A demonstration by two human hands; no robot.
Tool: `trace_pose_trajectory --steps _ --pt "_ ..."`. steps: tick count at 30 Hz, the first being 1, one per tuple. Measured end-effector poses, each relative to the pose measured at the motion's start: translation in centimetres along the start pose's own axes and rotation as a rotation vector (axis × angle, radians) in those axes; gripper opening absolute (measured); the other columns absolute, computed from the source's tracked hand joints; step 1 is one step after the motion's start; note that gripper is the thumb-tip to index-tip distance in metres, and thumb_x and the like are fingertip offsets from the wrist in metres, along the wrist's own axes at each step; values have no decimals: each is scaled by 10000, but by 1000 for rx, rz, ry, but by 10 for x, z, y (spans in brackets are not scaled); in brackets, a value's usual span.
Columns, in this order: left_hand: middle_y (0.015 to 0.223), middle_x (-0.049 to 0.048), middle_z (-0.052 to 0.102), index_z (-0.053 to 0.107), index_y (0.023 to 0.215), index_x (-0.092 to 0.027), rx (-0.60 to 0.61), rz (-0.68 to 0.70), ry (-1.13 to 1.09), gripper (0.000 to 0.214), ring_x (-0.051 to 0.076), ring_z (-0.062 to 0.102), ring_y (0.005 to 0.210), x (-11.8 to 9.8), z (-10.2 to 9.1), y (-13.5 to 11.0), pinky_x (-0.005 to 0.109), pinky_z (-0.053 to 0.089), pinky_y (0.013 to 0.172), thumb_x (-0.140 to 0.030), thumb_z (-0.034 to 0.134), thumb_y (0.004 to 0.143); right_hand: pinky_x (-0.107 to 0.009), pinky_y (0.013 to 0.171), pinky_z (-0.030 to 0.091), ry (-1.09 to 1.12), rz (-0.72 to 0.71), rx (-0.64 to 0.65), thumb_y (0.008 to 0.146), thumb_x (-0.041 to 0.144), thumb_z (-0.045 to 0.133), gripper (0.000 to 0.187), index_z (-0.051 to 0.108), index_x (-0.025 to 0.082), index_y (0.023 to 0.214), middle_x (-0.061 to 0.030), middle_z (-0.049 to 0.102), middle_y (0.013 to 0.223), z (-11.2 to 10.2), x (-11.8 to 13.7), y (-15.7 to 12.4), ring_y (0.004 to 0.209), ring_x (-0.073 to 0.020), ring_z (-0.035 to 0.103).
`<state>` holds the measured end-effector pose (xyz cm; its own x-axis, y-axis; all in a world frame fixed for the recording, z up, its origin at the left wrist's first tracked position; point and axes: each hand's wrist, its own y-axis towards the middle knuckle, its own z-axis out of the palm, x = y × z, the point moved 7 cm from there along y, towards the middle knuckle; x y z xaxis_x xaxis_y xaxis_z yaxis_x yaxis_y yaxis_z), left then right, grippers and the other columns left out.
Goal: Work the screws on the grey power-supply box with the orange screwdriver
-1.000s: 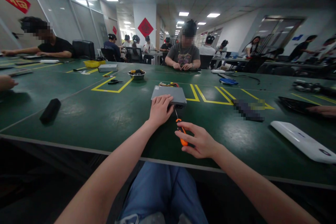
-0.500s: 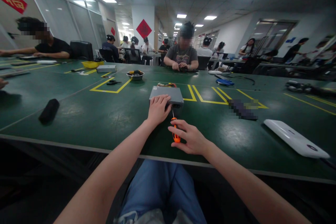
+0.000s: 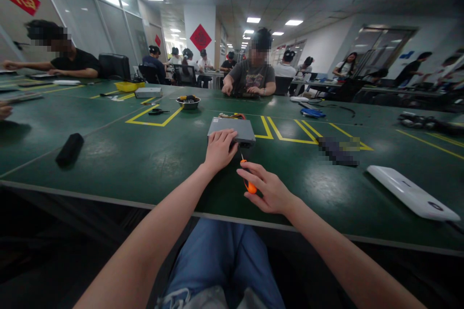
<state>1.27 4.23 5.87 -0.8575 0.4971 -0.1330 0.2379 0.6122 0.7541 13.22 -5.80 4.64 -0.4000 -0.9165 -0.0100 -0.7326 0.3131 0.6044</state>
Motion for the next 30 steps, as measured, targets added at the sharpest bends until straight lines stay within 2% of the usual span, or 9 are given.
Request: trace_pose_trajectory --steps 4,8,17,21,26,30 --pt "1241 34 556 511 1164 -241 3 -3 4 306 208 451 1170 0 0 0 385 308 989 -292 464 866 -359 740 538 -130 -54 -82 838 387 556 385 473 173 1147 -180 530 1186 -1 4 1 959 -242 611" --pt "1245 38 552 510 1167 -239 6 -1 3 310 209 451 1172 0 1 0 388 305 994 -292 466 865 -331 713 559 -62 0 -164 829 382 577 331 426 181 1044 -178 557 1153 -1 -3 -2 926 -214 638" --pt "1244 39 552 503 1170 -231 9 9 19 313 210 448 1172 -1 0 0 387 303 991 -280 466 863 -323 727 560 -190 -27 -134 853 251 535 240 480 160 1068 -162 589 1117 -2 1 3 980 -224 620" --pt "1241 38 553 507 1164 -229 4 4 21 308 212 448 1169 -1 0 0 389 297 998 -279 464 863 -321 720 552 -205 -28 -218 833 220 522 234 501 161 1058 -151 605 1099 -10 2 1 954 -220 629" --pt "1246 46 549 506 1167 -228 14 8 17 311 222 448 1170 -1 0 0 394 300 994 -287 452 867 -301 640 538 -229 -18 -315 777 180 538 210 528 184 986 -111 651 996 -22 3 -5 809 -197 658" --pt "1247 46 547 504 1170 -232 17 4 13 315 219 445 1173 -1 -1 0 392 304 991 -285 456 863 -308 638 529 -246 31 -358 751 168 545 206 540 192 956 -99 659 971 -29 -2 -10 782 -199 656"
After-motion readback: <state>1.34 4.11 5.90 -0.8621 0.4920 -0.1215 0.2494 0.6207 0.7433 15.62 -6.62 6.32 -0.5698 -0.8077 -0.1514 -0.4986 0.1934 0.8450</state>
